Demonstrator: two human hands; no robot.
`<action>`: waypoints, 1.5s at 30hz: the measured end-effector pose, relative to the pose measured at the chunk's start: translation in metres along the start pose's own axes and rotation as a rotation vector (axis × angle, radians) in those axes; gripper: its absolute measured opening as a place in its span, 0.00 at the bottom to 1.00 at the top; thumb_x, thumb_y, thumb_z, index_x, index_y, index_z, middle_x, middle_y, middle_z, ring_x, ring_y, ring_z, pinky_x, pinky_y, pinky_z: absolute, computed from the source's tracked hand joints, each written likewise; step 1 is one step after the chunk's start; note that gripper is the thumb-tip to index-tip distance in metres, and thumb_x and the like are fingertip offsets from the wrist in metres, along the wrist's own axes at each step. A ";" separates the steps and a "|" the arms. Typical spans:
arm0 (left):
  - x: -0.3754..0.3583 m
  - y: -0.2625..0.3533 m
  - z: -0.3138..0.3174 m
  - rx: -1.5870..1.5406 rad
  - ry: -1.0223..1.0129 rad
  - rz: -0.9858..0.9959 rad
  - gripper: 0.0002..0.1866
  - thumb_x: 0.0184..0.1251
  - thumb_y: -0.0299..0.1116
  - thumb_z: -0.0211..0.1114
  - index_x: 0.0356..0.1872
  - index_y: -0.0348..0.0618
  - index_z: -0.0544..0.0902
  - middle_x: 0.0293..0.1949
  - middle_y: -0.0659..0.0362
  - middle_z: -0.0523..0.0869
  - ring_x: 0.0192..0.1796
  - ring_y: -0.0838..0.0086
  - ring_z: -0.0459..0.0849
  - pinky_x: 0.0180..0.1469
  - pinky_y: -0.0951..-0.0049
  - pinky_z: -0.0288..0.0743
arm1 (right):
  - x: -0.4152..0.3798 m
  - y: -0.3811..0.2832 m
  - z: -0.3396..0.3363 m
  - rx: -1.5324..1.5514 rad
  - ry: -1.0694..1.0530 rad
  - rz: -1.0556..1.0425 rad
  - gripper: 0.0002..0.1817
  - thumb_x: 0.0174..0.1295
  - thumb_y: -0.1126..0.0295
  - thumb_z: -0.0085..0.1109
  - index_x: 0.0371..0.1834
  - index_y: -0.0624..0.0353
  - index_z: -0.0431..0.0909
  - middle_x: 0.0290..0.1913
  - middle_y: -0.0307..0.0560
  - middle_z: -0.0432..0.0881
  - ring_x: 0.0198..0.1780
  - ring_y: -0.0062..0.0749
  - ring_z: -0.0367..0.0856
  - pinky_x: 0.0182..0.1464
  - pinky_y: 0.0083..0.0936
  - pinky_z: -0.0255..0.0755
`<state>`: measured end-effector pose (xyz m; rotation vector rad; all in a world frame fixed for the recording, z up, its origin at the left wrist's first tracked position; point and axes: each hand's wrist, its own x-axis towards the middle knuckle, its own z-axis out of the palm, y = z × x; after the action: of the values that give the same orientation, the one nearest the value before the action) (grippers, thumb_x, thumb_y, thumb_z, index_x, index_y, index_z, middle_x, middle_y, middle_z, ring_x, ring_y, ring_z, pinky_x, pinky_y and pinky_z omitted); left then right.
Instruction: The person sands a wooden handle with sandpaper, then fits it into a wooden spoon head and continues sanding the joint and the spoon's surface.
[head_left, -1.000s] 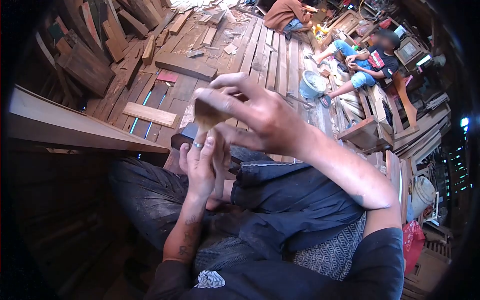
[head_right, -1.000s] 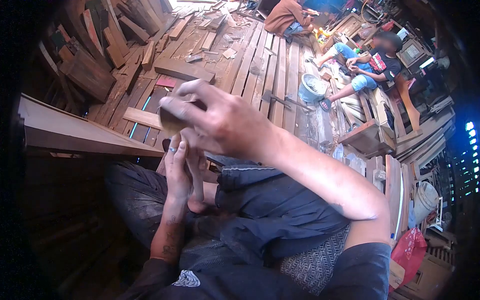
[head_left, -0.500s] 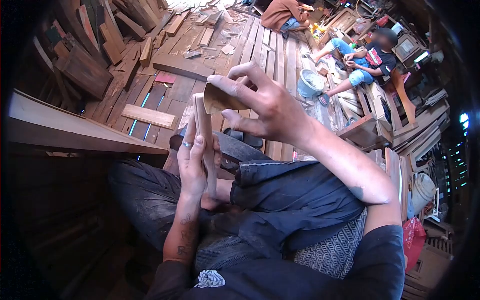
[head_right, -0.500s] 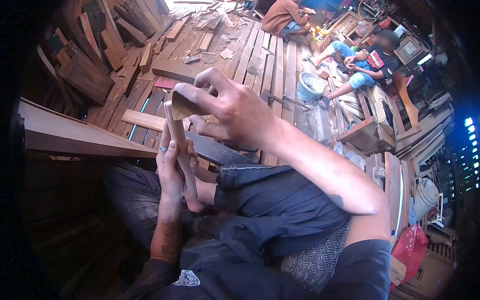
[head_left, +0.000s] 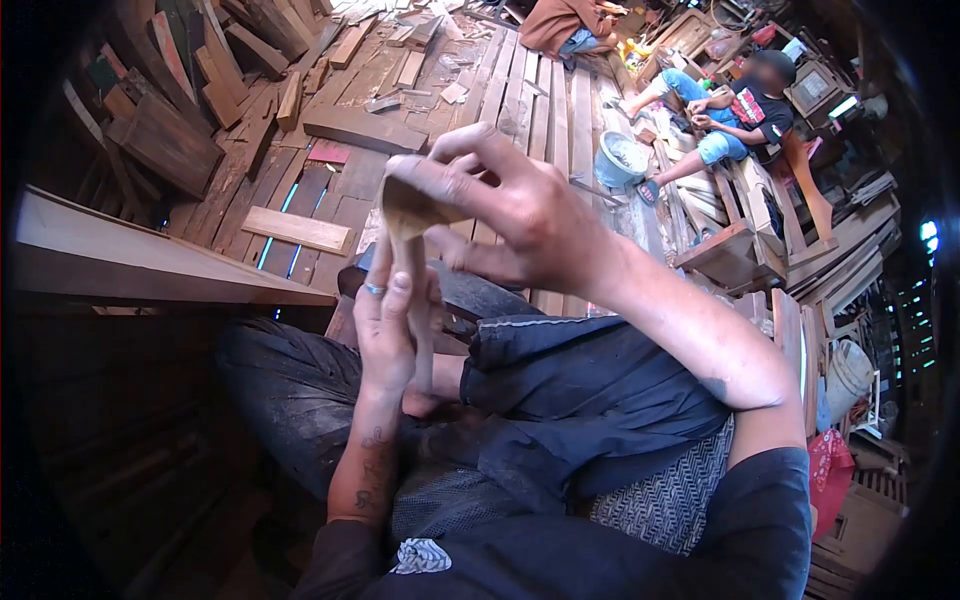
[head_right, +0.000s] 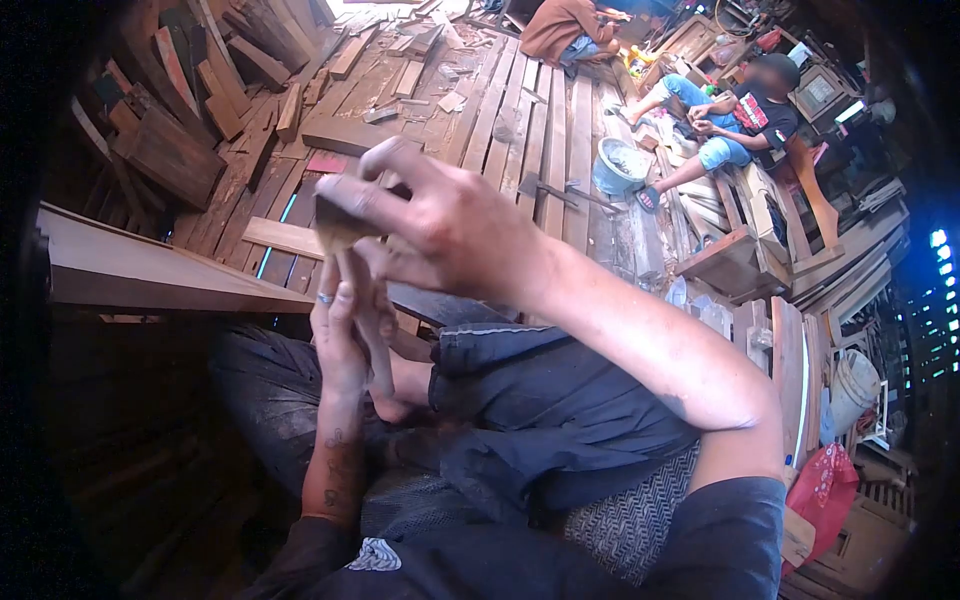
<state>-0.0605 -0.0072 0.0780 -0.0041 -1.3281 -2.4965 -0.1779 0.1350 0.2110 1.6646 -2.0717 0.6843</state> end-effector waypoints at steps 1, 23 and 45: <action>0.001 0.002 -0.002 -0.079 -0.036 0.025 0.33 0.88 0.44 0.55 0.85 0.37 0.65 0.37 0.60 0.83 0.34 0.80 0.81 0.35 0.79 0.77 | -0.002 0.004 -0.003 -0.032 -0.025 0.048 0.33 0.65 0.67 0.74 0.75 0.54 0.80 0.59 0.51 0.78 0.49 0.39 0.92 0.49 0.37 0.93; 0.000 -0.029 -0.009 -0.026 0.006 0.005 0.24 0.89 0.39 0.55 0.76 0.35 0.75 0.34 0.63 0.82 0.31 0.82 0.79 0.31 0.79 0.77 | -0.001 -0.001 0.006 0.007 -0.028 -0.058 0.32 0.68 0.62 0.74 0.76 0.53 0.79 0.59 0.53 0.77 0.47 0.39 0.92 0.47 0.34 0.94; 0.001 -0.015 -0.001 0.007 -0.004 -0.124 0.17 0.92 0.40 0.49 0.58 0.37 0.78 0.33 0.60 0.83 0.24 0.80 0.77 0.25 0.79 0.68 | -0.018 0.016 0.020 -0.139 -0.056 -0.055 0.35 0.66 0.63 0.75 0.78 0.50 0.78 0.48 0.43 0.78 0.36 0.25 0.87 0.34 0.24 0.92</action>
<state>-0.0654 -0.0006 0.0657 0.0770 -1.3784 -2.5946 -0.1899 0.1401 0.1818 1.6732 -2.0529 0.4701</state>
